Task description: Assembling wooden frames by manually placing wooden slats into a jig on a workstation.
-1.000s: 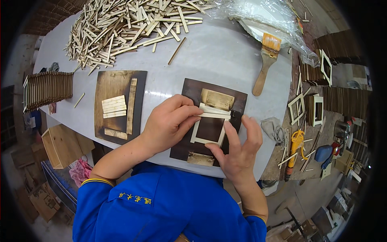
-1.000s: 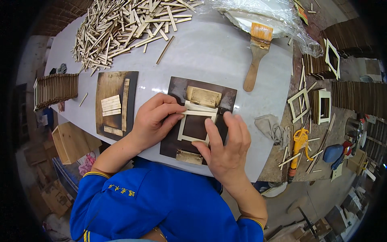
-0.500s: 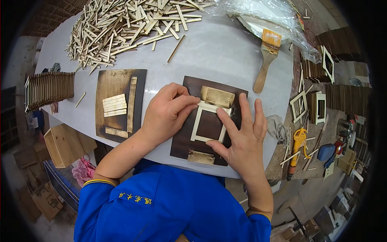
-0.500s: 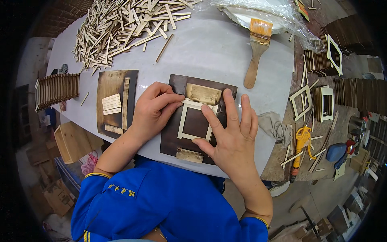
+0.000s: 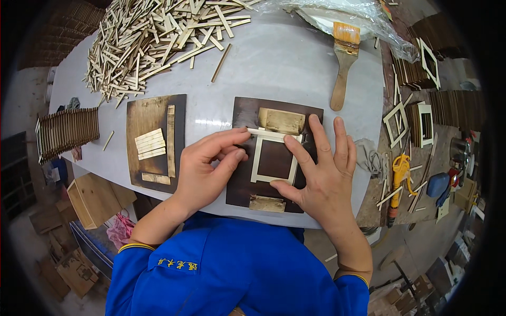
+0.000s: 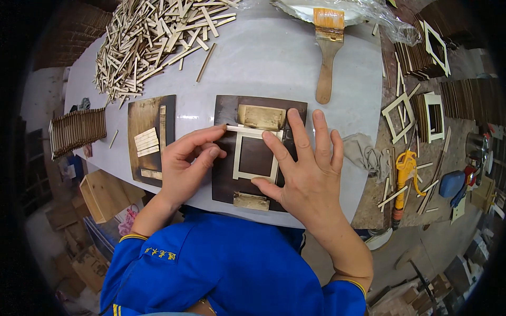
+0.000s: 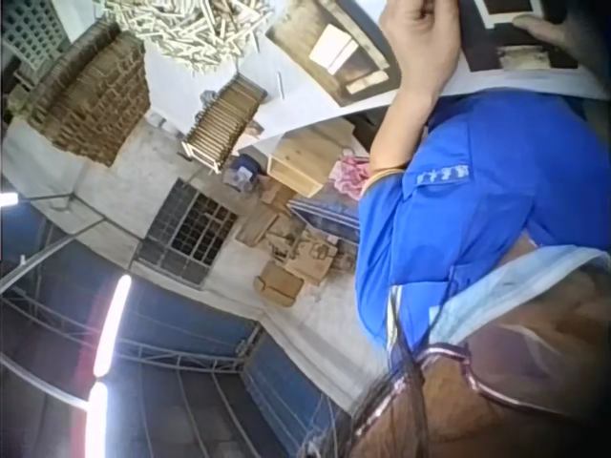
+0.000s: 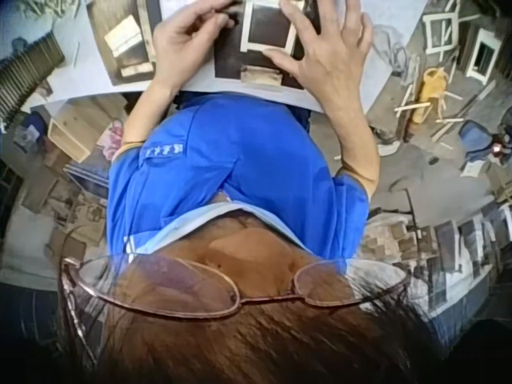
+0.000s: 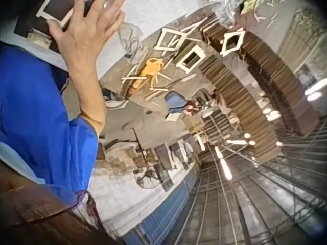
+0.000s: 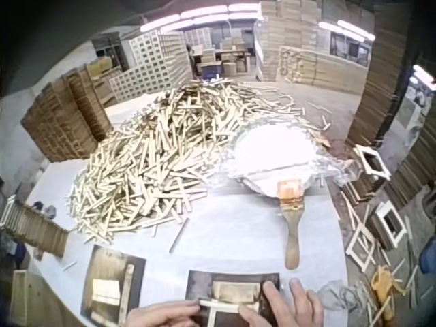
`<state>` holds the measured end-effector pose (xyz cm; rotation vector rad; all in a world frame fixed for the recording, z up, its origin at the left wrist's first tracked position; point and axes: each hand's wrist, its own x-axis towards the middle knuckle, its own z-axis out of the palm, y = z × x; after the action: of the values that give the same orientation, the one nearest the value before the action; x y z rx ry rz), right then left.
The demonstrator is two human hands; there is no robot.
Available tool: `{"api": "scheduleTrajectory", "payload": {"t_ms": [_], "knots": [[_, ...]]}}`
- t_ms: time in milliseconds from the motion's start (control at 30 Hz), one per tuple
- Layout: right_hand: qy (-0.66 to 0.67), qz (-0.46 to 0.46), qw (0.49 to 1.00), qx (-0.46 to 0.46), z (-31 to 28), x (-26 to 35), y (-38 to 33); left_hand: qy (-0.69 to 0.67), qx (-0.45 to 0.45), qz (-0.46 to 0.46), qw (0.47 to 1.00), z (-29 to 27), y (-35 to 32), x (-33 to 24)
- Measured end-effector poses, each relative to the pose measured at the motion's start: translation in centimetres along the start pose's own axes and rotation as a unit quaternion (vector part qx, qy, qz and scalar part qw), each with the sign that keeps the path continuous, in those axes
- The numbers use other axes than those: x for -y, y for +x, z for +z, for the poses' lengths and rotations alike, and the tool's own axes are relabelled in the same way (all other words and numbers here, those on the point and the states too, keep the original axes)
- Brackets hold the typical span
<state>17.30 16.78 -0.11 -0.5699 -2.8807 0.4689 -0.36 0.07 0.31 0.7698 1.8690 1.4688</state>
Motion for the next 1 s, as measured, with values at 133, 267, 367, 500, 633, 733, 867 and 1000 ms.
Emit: {"api": "scheduleTrajectory", "payload": {"t_ms": [133,267,367,500,633,733,867,1000], "knots": [[-0.022,0.0,1.0,-0.015,0.2,-0.1,-0.4,-0.038,0.01,-0.024,0.999,0.7,-0.2,-0.1],[-0.022,0.001,0.999,-0.025,0.2,-0.1,-0.5,-0.053,0.015,-0.027,0.998,0.9,-0.1,0.3],[-0.012,-0.001,0.999,-0.032,0.3,0.0,-0.5,-0.052,0.015,-0.02,0.998,0.9,-0.1,0.3],[0.022,-0.003,0.999,-0.029,0.3,-0.3,-0.7,0.173,0.056,0.087,0.979,1.1,0.1,0.0],[0.036,-0.008,0.999,-0.027,0.3,-0.3,-0.6,0.372,0.06,0.166,0.911,2.7,0.3,0.0],[0.046,-0.012,0.998,-0.029,0.4,-0.4,-0.6,0.453,0.061,0.201,0.866,3.1,0.4,0.2],[0.056,-0.027,0.997,-0.038,0.6,-0.6,-0.4,0.508,0.054,0.232,0.828,3.1,0.4,0.4],[0.062,-0.028,0.996,-0.055,0.7,-0.6,-0.4,0.483,0.051,0.245,0.839,3.1,0.6,0.6]]}}
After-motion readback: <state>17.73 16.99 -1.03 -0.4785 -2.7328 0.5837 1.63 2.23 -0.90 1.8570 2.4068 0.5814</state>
